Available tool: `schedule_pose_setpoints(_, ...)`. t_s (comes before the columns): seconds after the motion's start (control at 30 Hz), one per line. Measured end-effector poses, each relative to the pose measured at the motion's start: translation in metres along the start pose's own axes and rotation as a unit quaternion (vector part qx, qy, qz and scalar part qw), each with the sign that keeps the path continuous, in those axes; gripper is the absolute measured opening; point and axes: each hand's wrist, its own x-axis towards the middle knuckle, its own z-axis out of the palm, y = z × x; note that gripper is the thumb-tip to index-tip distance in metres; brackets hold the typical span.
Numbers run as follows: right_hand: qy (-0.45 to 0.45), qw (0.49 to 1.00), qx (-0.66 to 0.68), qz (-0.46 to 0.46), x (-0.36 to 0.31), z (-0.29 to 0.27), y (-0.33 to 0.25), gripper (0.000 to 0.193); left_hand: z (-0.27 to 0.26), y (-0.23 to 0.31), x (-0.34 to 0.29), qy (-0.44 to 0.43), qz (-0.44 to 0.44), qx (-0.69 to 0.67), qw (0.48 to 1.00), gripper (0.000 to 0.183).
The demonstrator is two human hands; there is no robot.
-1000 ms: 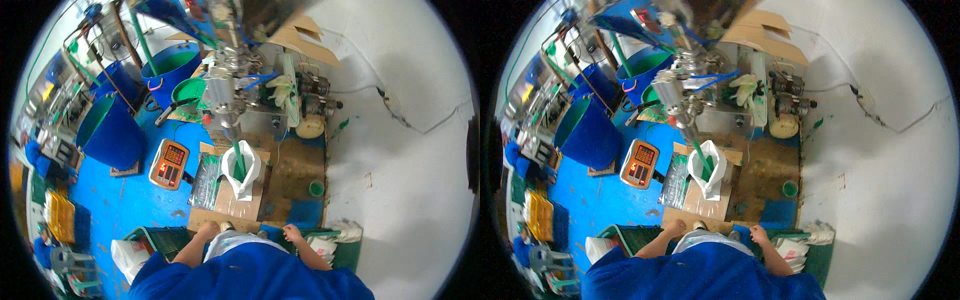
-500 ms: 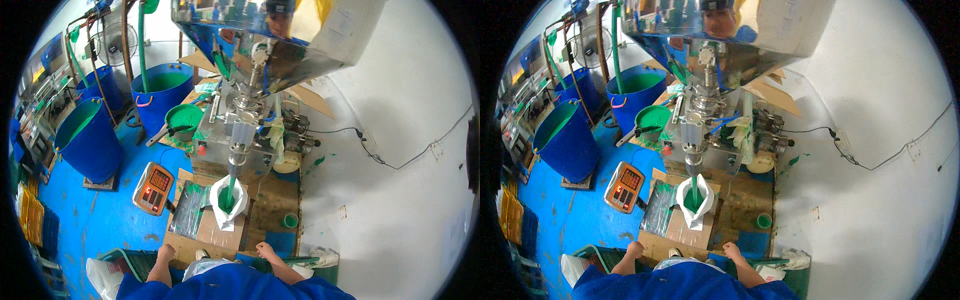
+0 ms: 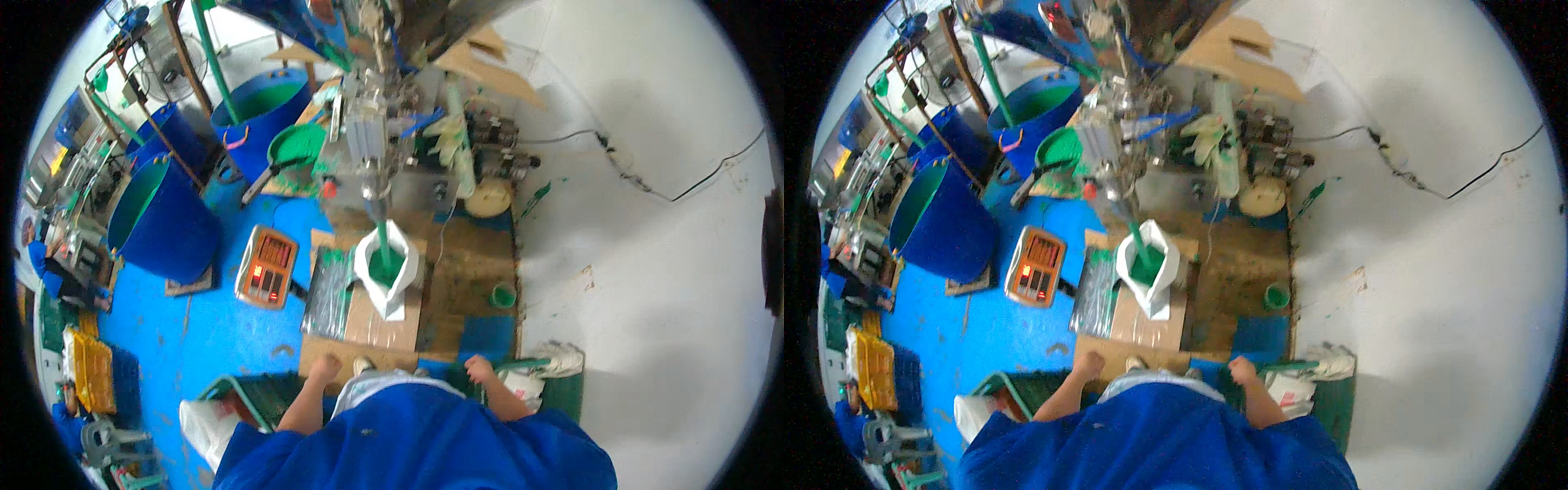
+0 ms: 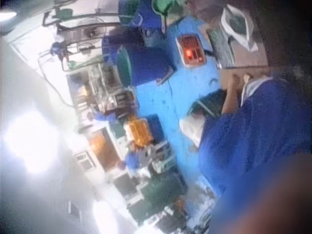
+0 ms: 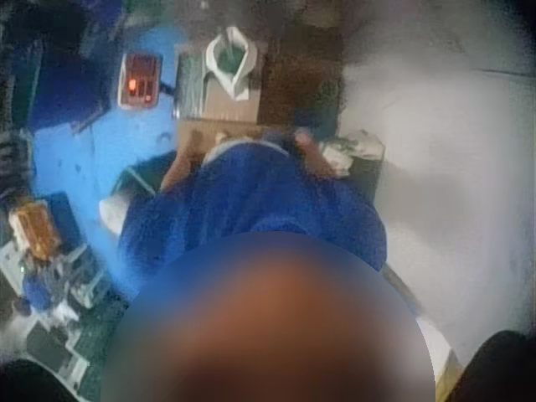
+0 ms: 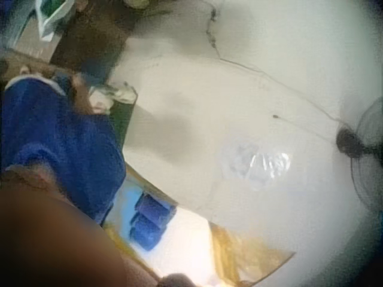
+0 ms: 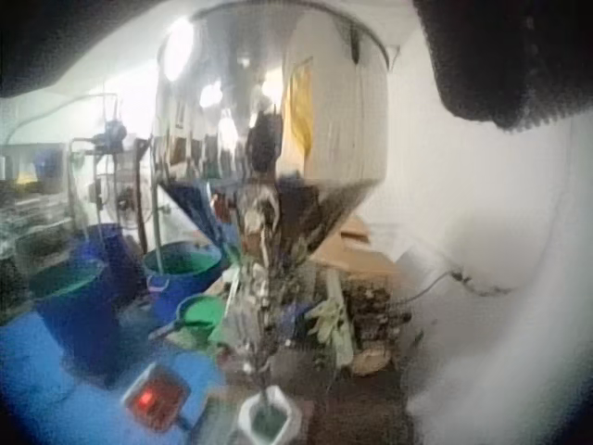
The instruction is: The person scoops green powder from a large blue bin into white bags using a green scoop, places each filled bag into a green crate, and moves the crate to a stack. The person repeats this cycle multiple times.
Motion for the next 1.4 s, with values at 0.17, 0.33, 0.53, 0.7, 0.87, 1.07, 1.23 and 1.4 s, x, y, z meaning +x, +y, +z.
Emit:
schedule_pose_setpoints(0.17,0.049,0.993,0.102,0.035,-0.008,0.0,0.014,0.017,0.005,0.011,-0.026,0.077,0.022,-0.107,0.991,0.029)
schedule_pose_setpoints(0.33,0.034,0.998,0.056,0.004,-0.025,0.004,-0.003,0.02,0.023,0.002,-0.053,0.059,0.057,-0.036,0.996,0.023)
schedule_pose_setpoints(0.53,0.029,0.999,0.042,-0.002,-0.024,0.003,-0.009,0.02,0.043,-0.003,-0.08,0.05,-0.066,-0.144,0.986,0.021)
schedule_pose_setpoints(0.7,-0.013,0.996,0.082,0.018,-0.012,0.001,-0.008,0.025,0.049,0.0,-0.087,0.09,-0.054,-0.135,0.985,0.024)
schedule_pose_setpoints(0.87,-0.098,0.994,0.045,-0.003,-0.008,0.005,-0.038,0.026,0.031,0.042,-0.097,0.129,0.003,-0.095,0.987,0.026)
schedule_pose_setpoints(1.07,-0.315,0.94,0.097,-0.093,-0.031,0.033,-0.134,0.038,-0.014,0.157,-0.117,0.266,0.226,-0.109,0.931,0.021)
schedule_pose_setpoints(1.23,-0.45,0.797,0.388,-0.11,-0.08,0.053,-0.2,0.061,-0.046,0.233,-0.119,0.311,0.454,-0.063,0.832,0.03)
schedule_pose_setpoints(1.4,-0.462,0.681,0.566,-0.04,-0.107,0.048,-0.253,0.078,-0.045,0.207,-0.107,0.33,0.517,0.005,0.79,0.048)
